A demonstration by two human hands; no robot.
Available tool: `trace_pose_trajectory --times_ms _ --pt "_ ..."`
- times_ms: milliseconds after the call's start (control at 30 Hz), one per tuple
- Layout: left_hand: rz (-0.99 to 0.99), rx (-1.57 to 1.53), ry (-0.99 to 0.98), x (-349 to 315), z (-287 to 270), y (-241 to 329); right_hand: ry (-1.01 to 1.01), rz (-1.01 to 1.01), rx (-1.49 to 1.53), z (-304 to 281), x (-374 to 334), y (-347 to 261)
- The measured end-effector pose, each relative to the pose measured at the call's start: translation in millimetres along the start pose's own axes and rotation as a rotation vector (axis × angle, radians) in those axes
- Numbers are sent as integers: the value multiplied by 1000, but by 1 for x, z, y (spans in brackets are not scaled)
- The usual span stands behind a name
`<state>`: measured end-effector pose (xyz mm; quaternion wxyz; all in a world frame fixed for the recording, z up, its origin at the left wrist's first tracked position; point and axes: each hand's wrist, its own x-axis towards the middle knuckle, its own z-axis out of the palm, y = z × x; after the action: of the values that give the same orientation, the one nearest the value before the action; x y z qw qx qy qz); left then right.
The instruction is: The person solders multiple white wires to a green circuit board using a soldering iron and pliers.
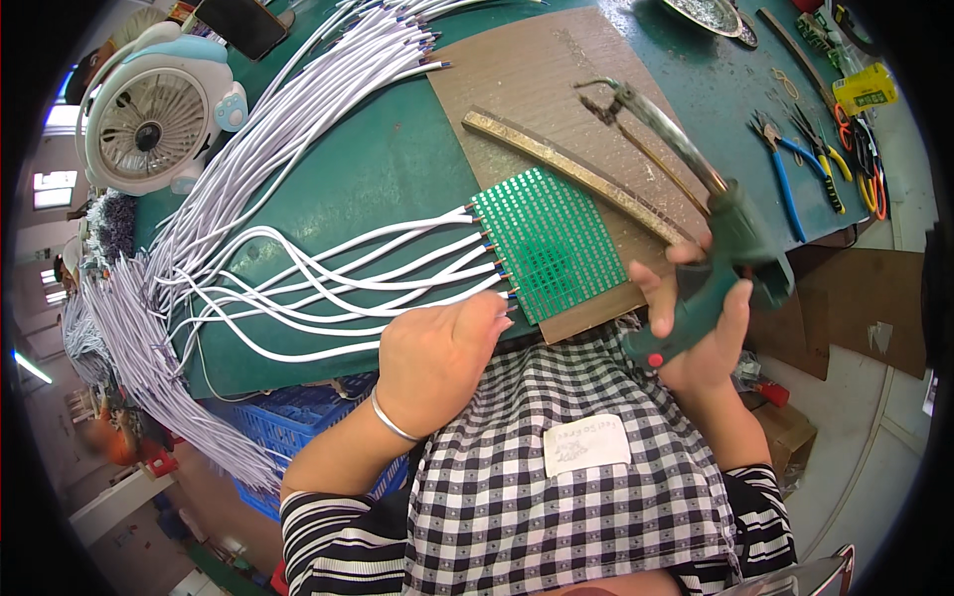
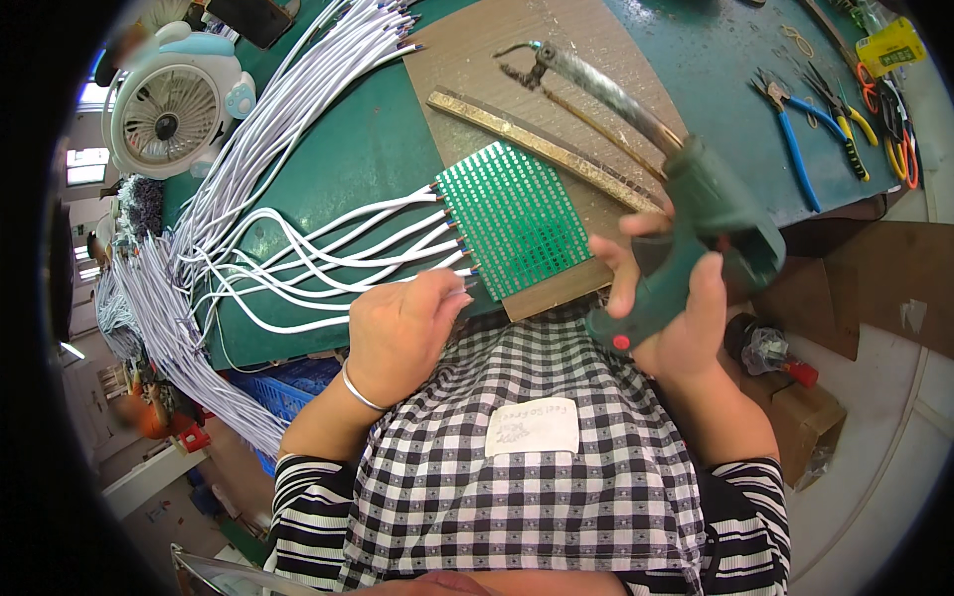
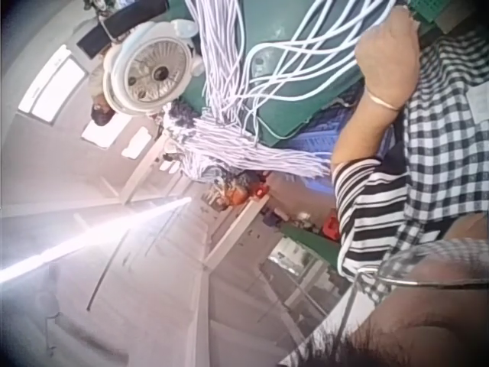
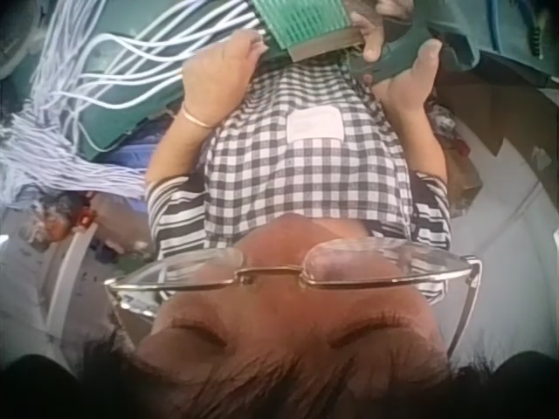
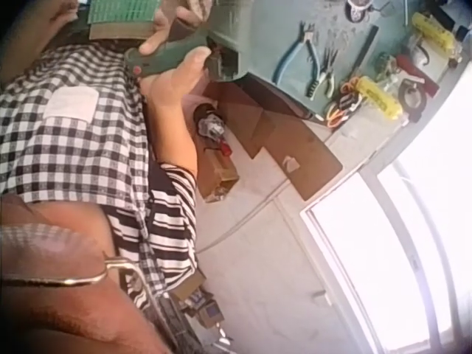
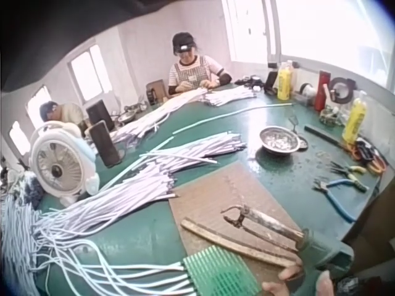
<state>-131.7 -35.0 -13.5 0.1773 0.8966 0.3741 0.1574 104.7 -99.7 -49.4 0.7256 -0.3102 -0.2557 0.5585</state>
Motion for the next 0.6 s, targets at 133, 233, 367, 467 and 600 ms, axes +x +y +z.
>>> trace_pose_trajectory --times_ms 133,233,367,467,600 --pt "98 120 82 1 3 -3 -43 6 -275 -13 -26 -23" --pt "83 84 46 1 5 -2 11 68 -437 -11 -42 -32" --pt "87 88 57 2 6 -2 90 92 -496 -17 -53 -34" --pt "102 74 82 4 7 -2 38 122 -531 -26 -63 -33" --pt "140 98 56 6 5 -2 -89 203 -752 -36 -77 -45"
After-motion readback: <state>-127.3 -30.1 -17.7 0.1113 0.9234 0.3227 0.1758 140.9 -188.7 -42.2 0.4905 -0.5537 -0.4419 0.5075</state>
